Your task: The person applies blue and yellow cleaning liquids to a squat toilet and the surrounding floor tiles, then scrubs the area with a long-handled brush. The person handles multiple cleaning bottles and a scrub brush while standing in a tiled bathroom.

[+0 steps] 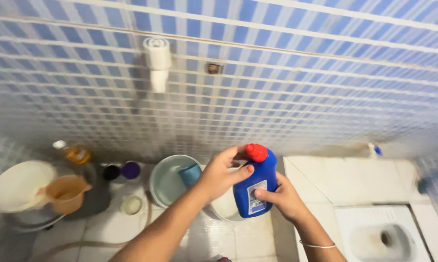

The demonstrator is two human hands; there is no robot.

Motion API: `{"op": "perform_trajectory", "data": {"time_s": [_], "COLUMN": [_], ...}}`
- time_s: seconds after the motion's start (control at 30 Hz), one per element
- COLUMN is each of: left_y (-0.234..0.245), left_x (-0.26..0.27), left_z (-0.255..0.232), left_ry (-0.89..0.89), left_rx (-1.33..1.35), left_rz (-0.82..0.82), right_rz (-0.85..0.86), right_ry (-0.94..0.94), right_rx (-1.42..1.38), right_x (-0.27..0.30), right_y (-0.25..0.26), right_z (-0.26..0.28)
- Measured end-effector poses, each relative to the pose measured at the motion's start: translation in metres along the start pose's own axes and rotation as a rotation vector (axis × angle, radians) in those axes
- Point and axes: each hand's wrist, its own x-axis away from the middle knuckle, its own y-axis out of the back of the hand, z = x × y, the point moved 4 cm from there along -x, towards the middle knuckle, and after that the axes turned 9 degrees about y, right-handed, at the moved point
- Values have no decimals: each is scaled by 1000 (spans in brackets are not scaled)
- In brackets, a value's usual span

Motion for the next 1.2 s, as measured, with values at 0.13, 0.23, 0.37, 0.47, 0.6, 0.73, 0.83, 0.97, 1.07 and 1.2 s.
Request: {"op": "perform_trajectory", "data": {"time_s": [0.13, 0.23, 0.37, 0.47, 0.6, 0.73, 0.83, 0.97, 1.07, 1.2], "left_y": [-94, -152, -228, -260, -295, -319, -324, -328, -325, -334], "left_x": [-50, -78, -108, -124, -142, -151, -172, -179, -186, -191], "left_z": [-4, -6, 0, 5, 20, 55, 65, 84, 104, 127], "left_ry": [142, 148, 78, -118, -183, 181, 166, 152, 255, 319], "left_rx": [104, 81, 11, -176, -464, -819, -862, -258, -242, -260], "left_rz": [279, 500, 611, 605, 422, 372, 491, 814, 974, 986], "right_rz": [-127, -181, -359, -498, -676, -838, -903, -1024, -1070, -1094], "right_ry": [1, 5, 32, 20, -14, -113, -195, -243, -279, -265], "right_rx": [-62, -69, -75, -70, -9, 135, 230, 132, 140, 141], "right_x": [62, 99, 150, 180, 207, 231, 228, 238, 237, 247], "right_y": [81, 125, 174, 188, 197, 198, 199, 190, 188, 178], "right_z": [9, 12, 20, 24, 21, 10, 8, -9, -15, -16]}}
